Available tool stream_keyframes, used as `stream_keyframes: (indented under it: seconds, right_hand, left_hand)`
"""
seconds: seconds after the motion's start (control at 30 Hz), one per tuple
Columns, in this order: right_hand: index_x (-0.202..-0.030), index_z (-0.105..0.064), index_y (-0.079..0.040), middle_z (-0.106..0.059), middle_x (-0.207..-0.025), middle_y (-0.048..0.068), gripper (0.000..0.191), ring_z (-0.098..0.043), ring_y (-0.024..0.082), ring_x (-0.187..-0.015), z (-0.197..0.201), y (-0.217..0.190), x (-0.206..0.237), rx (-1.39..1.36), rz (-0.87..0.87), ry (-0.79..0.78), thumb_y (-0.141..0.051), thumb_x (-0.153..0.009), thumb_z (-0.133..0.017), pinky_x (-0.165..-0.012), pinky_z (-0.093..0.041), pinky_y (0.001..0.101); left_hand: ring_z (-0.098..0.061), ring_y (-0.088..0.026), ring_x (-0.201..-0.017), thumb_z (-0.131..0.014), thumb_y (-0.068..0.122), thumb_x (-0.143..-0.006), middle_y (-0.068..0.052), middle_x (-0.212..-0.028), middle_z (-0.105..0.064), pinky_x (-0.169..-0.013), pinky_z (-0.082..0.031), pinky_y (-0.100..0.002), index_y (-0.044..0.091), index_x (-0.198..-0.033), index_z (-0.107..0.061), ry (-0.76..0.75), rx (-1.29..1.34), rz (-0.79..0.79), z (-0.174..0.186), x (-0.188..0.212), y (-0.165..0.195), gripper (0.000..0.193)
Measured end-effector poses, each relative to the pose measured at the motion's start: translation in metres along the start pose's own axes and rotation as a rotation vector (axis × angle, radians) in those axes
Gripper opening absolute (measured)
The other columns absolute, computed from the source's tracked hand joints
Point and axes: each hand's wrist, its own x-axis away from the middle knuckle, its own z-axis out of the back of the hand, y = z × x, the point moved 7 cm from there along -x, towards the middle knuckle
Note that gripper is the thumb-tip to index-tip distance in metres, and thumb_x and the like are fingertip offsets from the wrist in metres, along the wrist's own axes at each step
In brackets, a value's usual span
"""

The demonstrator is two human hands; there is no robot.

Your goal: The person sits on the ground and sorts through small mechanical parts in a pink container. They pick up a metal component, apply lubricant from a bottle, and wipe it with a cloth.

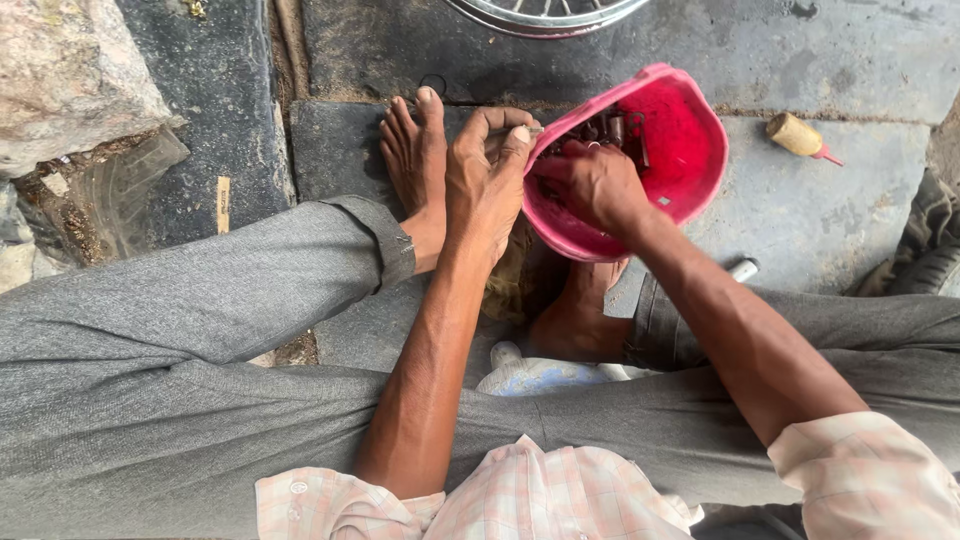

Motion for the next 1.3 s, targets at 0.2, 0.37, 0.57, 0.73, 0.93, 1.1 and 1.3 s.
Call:
stream_keyframes:
  seconds: [0.2,0.37,0.57,0.73,0.93,1.1,1.3]
  right_hand:
    - [-0.125,-0.069,-0.022,-0.068,-0.115,0.011,0.038,-0.067,0.033,-0.102,0.0,-0.006,0.002,0.153,-0.031,0.068,-0.023,-0.087,-0.069,-0.088,-0.051,0.049]
    - [-0.126,-0.066,-0.016,-0.067,-0.113,0.015,0.038,-0.067,0.038,-0.096,0.001,0.001,-0.004,0.063,-0.106,0.07,-0.026,-0.09,-0.069,-0.079,-0.052,0.0514]
    - [-0.12,-0.069,-0.02,-0.068,-0.11,0.012,0.031,-0.067,0.036,-0.095,0.005,-0.005,-0.003,0.108,-0.044,0.131,-0.026,-0.089,-0.07,-0.083,-0.052,0.0512]
    - [-0.117,-0.071,-0.023,-0.067,-0.111,0.011,0.029,-0.067,0.035,-0.097,0.004,-0.006,-0.004,0.132,-0.009,0.064,-0.025,-0.088,-0.069,-0.085,-0.052,0.0493]
    - [-0.116,-0.072,-0.022,-0.068,-0.11,0.011,0.028,-0.067,0.035,-0.097,0.006,-0.008,-0.002,0.178,-0.018,0.137,-0.026,-0.088,-0.07,-0.083,-0.052,0.0496]
    - [-0.114,-0.073,-0.018,-0.067,-0.108,0.013,0.029,-0.067,0.036,-0.094,0.005,0.001,-0.007,0.096,-0.04,0.032,-0.032,-0.089,-0.073,-0.078,-0.055,0.0483]
    - [-0.106,-0.075,-0.024,-0.066,-0.11,0.009,0.029,-0.062,0.033,-0.108,-0.004,0.004,-0.011,0.128,-0.051,-0.189,-0.033,-0.079,-0.077,-0.088,-0.051,0.0494]
  left_hand:
    - [-0.068,-0.013,-0.095,-0.058,0.004,-0.103,-0.008,-0.104,-0.072,-0.084,-0.057,-0.025,0.001,-0.109,-0.064,-0.033,-0.035,-0.058,-0.003,-0.001,0.002,0.01]
    - [-0.066,-0.012,-0.095,-0.059,0.004,-0.103,-0.008,-0.105,-0.072,-0.085,-0.055,-0.025,0.001,-0.11,-0.065,-0.037,0.009,-0.051,-0.002,-0.003,-0.001,0.01]
    - [-0.067,-0.012,-0.095,-0.059,0.003,-0.102,-0.008,-0.105,-0.073,-0.084,-0.056,-0.025,0.001,-0.11,-0.066,-0.05,0.016,-0.036,-0.002,-0.006,-0.004,0.011]
    - [-0.067,-0.012,-0.097,-0.059,0.002,-0.102,-0.008,-0.106,-0.072,-0.088,-0.057,-0.025,0.0,-0.11,-0.065,-0.053,0.05,-0.028,-0.002,-0.008,-0.005,0.011]
    - [-0.069,-0.013,-0.098,-0.059,0.003,-0.101,-0.008,-0.106,-0.073,-0.091,-0.058,-0.025,0.0,-0.111,-0.065,-0.069,0.036,-0.03,-0.004,-0.008,-0.003,0.012]
    - [-0.068,-0.012,-0.096,-0.06,0.006,-0.101,-0.007,-0.106,-0.073,-0.086,-0.059,-0.025,0.002,-0.112,-0.066,-0.05,-0.034,0.007,-0.002,-0.006,-0.002,0.013]
    - [-0.068,-0.011,-0.095,-0.059,0.006,-0.101,-0.007,-0.104,-0.073,-0.084,-0.06,-0.025,0.002,-0.111,-0.066,-0.052,-0.038,-0.002,-0.003,-0.006,-0.002,0.013]
